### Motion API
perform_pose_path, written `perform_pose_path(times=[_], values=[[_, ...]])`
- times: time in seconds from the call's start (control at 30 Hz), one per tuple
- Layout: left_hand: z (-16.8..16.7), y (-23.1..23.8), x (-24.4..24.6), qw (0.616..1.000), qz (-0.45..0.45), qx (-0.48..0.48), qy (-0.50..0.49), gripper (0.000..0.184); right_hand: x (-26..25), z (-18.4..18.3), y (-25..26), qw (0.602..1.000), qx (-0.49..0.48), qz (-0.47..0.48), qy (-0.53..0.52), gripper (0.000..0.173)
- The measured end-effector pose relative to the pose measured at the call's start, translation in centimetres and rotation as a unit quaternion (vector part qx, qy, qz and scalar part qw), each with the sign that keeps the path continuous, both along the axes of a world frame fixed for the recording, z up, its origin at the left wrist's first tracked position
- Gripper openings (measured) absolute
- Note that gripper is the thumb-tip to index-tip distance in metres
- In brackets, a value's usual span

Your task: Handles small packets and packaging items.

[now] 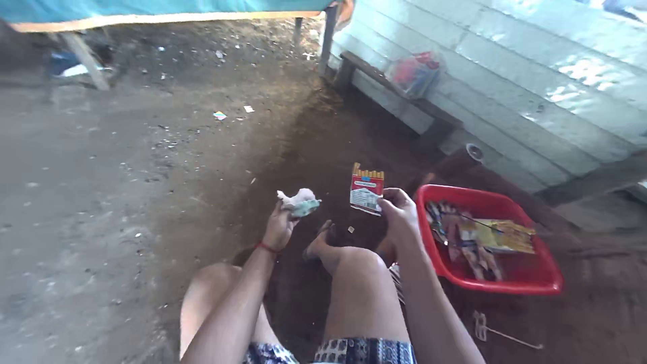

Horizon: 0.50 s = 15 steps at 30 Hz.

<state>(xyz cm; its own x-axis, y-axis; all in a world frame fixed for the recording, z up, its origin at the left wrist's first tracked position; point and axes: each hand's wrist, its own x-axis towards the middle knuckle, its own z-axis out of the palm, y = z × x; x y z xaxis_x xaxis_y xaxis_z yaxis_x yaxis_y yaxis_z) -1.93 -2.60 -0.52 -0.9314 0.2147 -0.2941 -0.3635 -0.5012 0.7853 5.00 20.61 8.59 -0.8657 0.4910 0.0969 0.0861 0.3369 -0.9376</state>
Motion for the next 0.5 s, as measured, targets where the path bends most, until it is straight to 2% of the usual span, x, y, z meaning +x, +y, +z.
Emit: perform_pose_path(times=[0.1, 0.13, 0.2, 0.23, 0.27, 0.3, 0.4, 0.5], values=[[-0.3, -0.6, 0.5, 0.994, -0.050, 0.020, 0.097, 0.055, -2.4, -2.3, -6.7, 0.976, 0.207, 0.048, 0.034, 0.021], [-0.5, -0.8, 0.8, 0.988, -0.072, 0.053, 0.125, 0.056, -2.9, -3.6, -8.6, 0.962, 0.260, 0.051, 0.067, 0.018], [-0.7, -0.9, 0.9, 0.978, -0.079, 0.146, 0.127, 0.032, -3.6, -6.4, -11.1, 0.940, 0.316, 0.061, 0.116, 0.015], [-0.6, -0.9, 0.9, 0.975, -0.074, 0.177, 0.112, 0.042, -3.7, -7.7, -11.9, 0.932, 0.330, 0.063, 0.135, 0.014], [-0.4, -0.9, 0.6, 0.975, -0.068, 0.193, 0.086, 0.061, -3.7, -8.8, -12.4, 0.927, 0.338, 0.062, 0.151, 0.013], [-0.6, -1.0, 0.3, 0.976, -0.063, 0.200, 0.062, 0.067, -3.6, -9.7, -12.5, 0.924, 0.339, 0.061, 0.165, 0.013], [-1.0, -1.1, -0.6, 0.982, -0.037, 0.183, 0.040, 0.051, -3.5, -10.5, -11.6, 0.941, 0.278, 0.076, 0.175, 0.015], [-0.4, -0.6, -1.2, 0.990, 0.014, 0.137, -0.021, 0.035, -3.9, -9.7, -9.9, 0.982, 0.130, 0.077, 0.114, 0.018]])
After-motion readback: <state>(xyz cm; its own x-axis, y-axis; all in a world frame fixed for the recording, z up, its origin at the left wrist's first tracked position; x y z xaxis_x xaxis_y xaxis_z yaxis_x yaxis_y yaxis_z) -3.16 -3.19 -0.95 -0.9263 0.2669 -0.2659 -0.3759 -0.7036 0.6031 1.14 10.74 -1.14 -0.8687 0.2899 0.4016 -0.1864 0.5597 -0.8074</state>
